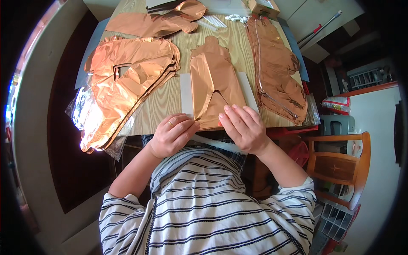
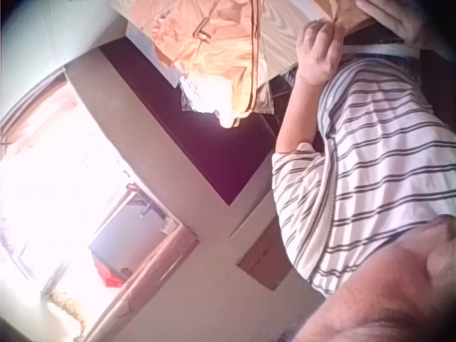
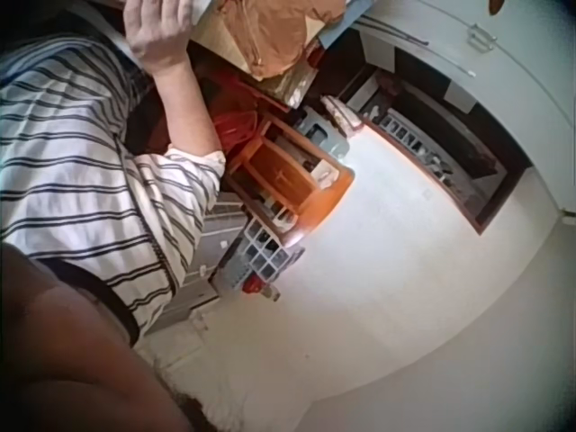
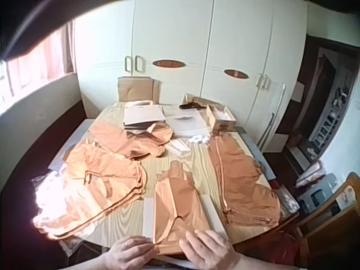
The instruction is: Folding foil balloons into flat squares and placing them on cardstock for packaging.
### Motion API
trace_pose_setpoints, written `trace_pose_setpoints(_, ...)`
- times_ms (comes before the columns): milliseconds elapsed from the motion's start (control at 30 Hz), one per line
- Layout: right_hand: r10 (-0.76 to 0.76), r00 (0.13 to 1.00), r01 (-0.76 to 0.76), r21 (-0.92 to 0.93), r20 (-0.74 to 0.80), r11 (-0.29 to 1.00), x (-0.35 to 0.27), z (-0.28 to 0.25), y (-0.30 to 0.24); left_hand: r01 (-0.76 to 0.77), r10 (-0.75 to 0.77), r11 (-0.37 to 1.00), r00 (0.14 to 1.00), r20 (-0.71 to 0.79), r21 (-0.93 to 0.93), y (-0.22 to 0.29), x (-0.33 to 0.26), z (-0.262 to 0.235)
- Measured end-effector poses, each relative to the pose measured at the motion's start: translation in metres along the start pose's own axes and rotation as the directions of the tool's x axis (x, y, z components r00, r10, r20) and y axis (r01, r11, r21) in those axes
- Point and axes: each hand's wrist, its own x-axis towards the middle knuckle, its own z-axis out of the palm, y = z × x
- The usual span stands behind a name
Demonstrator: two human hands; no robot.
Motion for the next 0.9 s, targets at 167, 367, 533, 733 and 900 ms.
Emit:
trace_pose_setpoints(167,0.001,1.0,-0.001,0.036,0.013,0.999,-0.006,0.003,0.001,-0.006,0.006,1.0,1.0,-0.004,0.005,0.001,-0.006,0.003)
trace_pose_setpoints(367,-0.007,0.999,0.006,0.026,0.032,1.0,-0.009,0.008,0.003,0.006,-0.006,0.999,1.0,-0.001,0.044,0.003,-0.008,0.004)
trace_pose_setpoints(533,0.015,0.999,-0.015,0.008,0.041,1.0,-0.012,0.01,0.003,0.005,-0.005,1.0,1.0,-0.019,0.004,0.001,-0.011,0.008)
trace_pose_setpoints(733,-0.025,0.998,0.028,0.056,-0.051,0.998,-0.003,-0.003,-0.011,-0.012,0.012,1.0,1.0,-0.001,-0.003,0.004,-0.011,0.005)
trace_pose_setpoints(900,-0.085,0.995,0.088,0.063,-0.054,0.994,0.003,0.005,-0.021,-0.036,0.036,0.998,0.999,-0.01,-0.045,0.009,-0.002,0.002)
